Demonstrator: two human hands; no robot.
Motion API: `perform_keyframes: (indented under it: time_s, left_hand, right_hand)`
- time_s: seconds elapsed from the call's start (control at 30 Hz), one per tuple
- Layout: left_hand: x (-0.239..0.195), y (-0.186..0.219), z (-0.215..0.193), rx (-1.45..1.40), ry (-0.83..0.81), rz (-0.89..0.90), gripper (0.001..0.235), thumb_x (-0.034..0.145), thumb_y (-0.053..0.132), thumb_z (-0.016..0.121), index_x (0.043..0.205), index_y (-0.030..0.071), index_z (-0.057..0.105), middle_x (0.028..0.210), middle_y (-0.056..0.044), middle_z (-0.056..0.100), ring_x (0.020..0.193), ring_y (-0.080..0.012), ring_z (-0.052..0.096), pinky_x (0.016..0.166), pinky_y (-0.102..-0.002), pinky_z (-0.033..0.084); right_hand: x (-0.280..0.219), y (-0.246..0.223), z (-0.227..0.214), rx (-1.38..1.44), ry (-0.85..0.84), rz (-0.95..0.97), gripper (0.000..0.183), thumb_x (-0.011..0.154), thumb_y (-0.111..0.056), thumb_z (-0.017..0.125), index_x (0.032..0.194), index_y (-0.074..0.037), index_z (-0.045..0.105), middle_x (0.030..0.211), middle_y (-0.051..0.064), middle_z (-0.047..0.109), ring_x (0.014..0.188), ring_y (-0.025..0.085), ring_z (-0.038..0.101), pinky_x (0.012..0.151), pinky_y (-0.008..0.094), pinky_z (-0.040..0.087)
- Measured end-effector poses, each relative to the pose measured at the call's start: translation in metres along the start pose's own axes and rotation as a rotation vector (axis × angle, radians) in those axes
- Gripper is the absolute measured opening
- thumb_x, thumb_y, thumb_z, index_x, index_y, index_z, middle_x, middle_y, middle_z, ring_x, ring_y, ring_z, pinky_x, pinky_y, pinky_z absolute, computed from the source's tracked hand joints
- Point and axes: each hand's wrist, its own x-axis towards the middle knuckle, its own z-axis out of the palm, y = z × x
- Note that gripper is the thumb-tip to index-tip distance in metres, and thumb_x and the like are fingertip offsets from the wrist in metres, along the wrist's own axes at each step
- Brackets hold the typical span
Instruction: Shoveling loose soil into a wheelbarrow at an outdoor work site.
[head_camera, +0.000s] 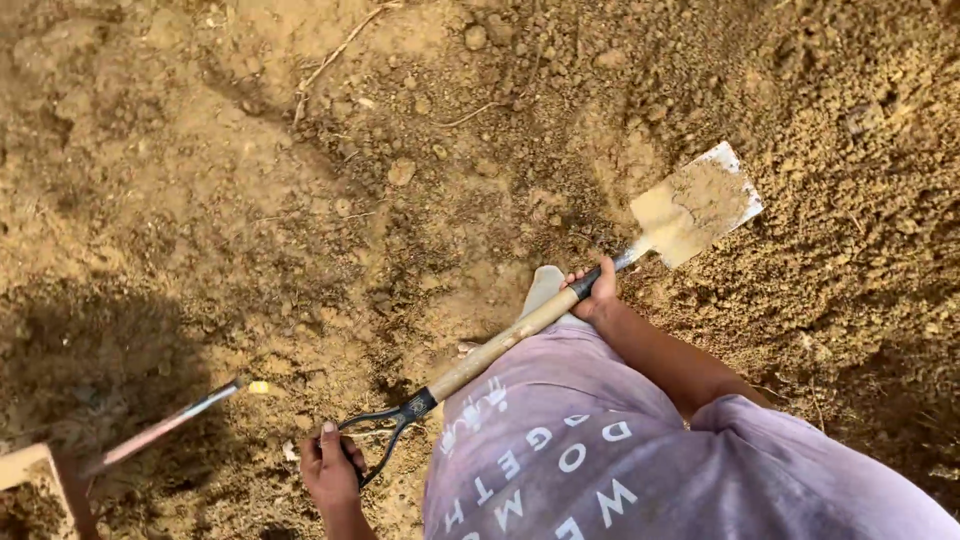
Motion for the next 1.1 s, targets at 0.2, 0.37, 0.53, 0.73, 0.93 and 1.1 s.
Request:
perform_keyframes:
  time_s: [0.2,0.37,0.53,0.73,0.93,1.1]
  left_hand:
    - [0.002,0.047,0.128,0.097,-0.188,0.11,0.027,0.104,0.034,0.057,0.102,0.007,0.055,0.067,-0.005,0.055,0.049,-0.0136,0.049,0.043,-0.028,0.039]
    - [-0.011,0.077,0.215,0.02,-0.326,0.183,0.026,0.105,0.034,0.056,0.099,0.009,0.054,0.067,-0.003,0.055,0.05,-0.0121,0.049,0.043,-0.027,0.04]
    - [-0.001,0.084,0.258,-0.002,-0.481,0.145,0.03,0.107,0.034,0.053,0.093,0.007,0.055,0.066,-0.005,0.056,0.053,-0.0136,0.051,0.05,-0.028,0.044]
    - [0.019,0.09,0.29,-0.127,-0.576,-0.175,0.034,0.098,0.035,0.059,0.08,0.006,0.053,0.063,-0.009,0.058,0.052,-0.0202,0.055,0.052,-0.033,0.049]
    - [0.06,0.058,0.324,-0.225,-0.421,-0.415,0.034,0.097,0.036,0.06,0.076,0.012,0.047,0.058,-0.003,0.046,0.048,-0.017,0.044,0.047,-0.033,0.04]
    - [0.08,0.02,0.297,-0.19,-0.225,-0.543,0.037,0.098,0.044,0.058,0.077,0.015,0.046,0.059,0.001,0.042,0.049,-0.014,0.038,0.047,-0.031,0.035]
  right_hand:
    - [-0.011,-0.113,-0.029,0.162,0.122,-0.13,0.04,0.091,-0.048,0.062,0.074,-0.016,0.046,0.062,0.001,0.05,0.058,0.021,0.052,0.061,0.042,0.051]
    - [-0.027,-0.194,-0.018,0.239,0.136,-0.261,0.037,0.086,-0.045,0.063,0.068,-0.018,0.044,0.057,0.0,0.048,0.052,0.019,0.049,0.055,0.039,0.048]
    - [-0.033,-0.247,0.005,0.288,-0.064,-0.313,0.046,0.09,-0.055,0.068,0.068,-0.02,0.048,0.062,-0.003,0.052,0.057,0.014,0.052,0.058,0.033,0.047]
    - [-0.014,-0.275,0.035,0.244,-0.235,-0.354,0.044,0.089,-0.054,0.067,0.069,-0.02,0.047,0.062,-0.004,0.05,0.056,0.013,0.049,0.059,0.033,0.046]
    - [0.058,-0.271,0.071,0.111,0.015,-0.358,0.046,0.091,-0.052,0.068,0.066,-0.021,0.044,0.058,-0.004,0.049,0.053,0.015,0.048,0.055,0.034,0.046]
    - [0.156,-0.219,0.102,-0.077,0.22,-0.22,0.038,0.088,-0.048,0.062,0.068,-0.02,0.045,0.055,-0.002,0.049,0.048,0.017,0.048,0.05,0.038,0.047]
